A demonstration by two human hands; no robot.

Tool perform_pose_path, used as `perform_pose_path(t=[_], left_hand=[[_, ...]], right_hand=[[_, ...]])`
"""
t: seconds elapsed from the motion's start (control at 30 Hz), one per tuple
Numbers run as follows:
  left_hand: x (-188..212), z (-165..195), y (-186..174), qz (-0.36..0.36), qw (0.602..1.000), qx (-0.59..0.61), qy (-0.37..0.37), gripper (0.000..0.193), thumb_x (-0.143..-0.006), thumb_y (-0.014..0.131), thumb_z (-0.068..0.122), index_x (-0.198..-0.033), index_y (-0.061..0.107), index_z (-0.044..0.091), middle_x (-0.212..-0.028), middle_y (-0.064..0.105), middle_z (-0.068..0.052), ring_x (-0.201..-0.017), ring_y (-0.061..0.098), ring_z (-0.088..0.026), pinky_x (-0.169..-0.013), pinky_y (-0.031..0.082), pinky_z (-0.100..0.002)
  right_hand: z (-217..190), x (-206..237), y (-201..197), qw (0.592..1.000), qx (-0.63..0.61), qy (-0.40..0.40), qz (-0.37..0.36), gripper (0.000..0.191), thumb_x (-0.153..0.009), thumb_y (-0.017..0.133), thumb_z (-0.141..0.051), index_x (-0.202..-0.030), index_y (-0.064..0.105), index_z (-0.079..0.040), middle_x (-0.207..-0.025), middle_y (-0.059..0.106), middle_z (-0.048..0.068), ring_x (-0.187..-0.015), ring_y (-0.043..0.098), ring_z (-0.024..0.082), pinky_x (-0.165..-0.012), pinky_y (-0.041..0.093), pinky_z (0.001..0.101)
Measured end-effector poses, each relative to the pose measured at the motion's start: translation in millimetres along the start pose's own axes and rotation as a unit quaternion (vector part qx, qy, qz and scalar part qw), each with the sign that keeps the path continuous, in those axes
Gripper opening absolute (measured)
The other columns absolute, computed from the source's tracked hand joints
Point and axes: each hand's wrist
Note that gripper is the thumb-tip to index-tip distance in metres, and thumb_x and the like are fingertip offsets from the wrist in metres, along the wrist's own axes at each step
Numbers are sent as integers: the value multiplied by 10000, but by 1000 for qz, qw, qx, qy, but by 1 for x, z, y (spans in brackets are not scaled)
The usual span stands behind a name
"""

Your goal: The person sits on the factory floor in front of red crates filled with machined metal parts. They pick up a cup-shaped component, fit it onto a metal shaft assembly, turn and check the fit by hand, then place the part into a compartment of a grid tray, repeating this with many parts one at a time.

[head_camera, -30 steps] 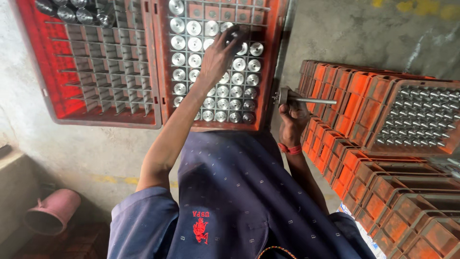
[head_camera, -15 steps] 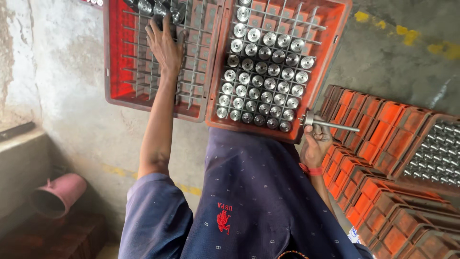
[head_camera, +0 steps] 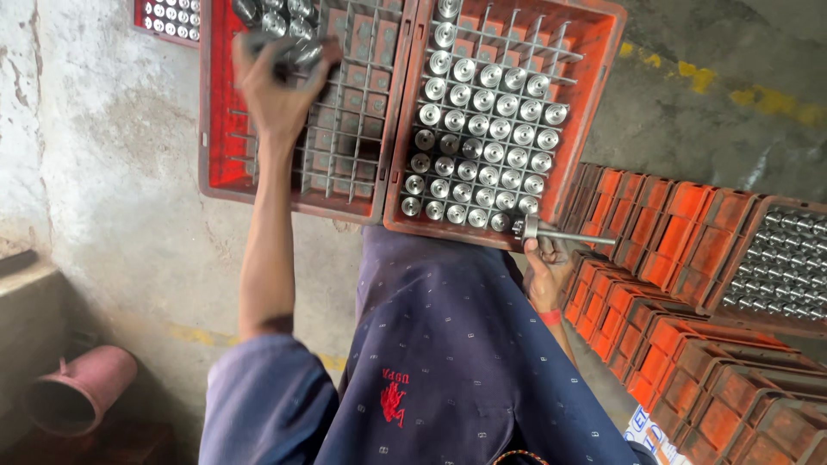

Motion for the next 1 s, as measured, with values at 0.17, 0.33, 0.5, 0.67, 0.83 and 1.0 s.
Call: perform_pose_path(t=[0.17, 0.33, 0.5, 0.67, 0.83, 1.0], left_hand=[[82, 29, 5, -57, 717, 670, -181, 637, -783, 766, 203, -1373, 582, 45, -1232, 654, -95, -1148, 648, -214, -1044, 549, -362], [177, 78, 86, -135, 902, 313, -265, 207, -929, 745, 27, -845, 556, 9, -693, 560, -52, -601, 535, -202, -589, 462, -421], [230, 126, 89, -318, 932, 49, -166, 273, -787, 801, 186, -1016, 701, 75, -893, 758, -182, -870, 732, -380, -759, 564, -470], [225, 153, 97, -428, 893, -11, -139, 441, -694, 800, 184, -1120, 711, 114, -920, 744, -193, -896, 699, -415, -779, 547, -513], [224, 162, 109, -474, 873, 47, -104, 415, -677, 821, 221, -1059, 723, 96, -931, 754, -185, -897, 719, -394, -783, 558, -501], [208, 140, 126, -453, 885, 105, -42, 430, -792, 844, 337, -1102, 697, 78, -928, 741, -196, -849, 738, -370, -746, 586, -462]], right_hand=[[6, -8, 17, 999, -17, 29, -24, 529, -881, 761, 4, -1362, 553, 68, -1296, 682, 148, -1223, 657, 214, -1064, 519, 317], [-11, -12, 52, 990, 12, 90, -109, 583, -877, 802, -44, -1389, 545, 62, -1373, 622, 170, -1286, 614, 230, -1098, 479, 316], [-54, -14, 70, 970, 23, 71, -233, 520, -930, 786, -59, -1374, 544, 60, -1479, 589, 180, -1362, 576, 238, -1162, 468, 340], [-74, -18, 56, 942, 106, 50, -315, 464, -915, 781, -19, -1322, 561, 17, -1499, 562, 169, -1394, 569, 249, -1172, 486, 373], [-64, -25, 25, 927, 132, 16, -352, 462, -828, 780, 74, -1244, 593, -1, -1449, 588, 157, -1370, 577, 260, -1139, 514, 374], [-37, -41, -8, 975, -5, 53, -214, 464, -859, 711, 110, -1295, 585, 9, -1342, 640, 108, -1216, 616, 176, -1039, 511, 314]])
Point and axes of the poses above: each hand's wrist, its own x-axis away from the middle knuckle, its own y-axis out of the palm, z = x × y
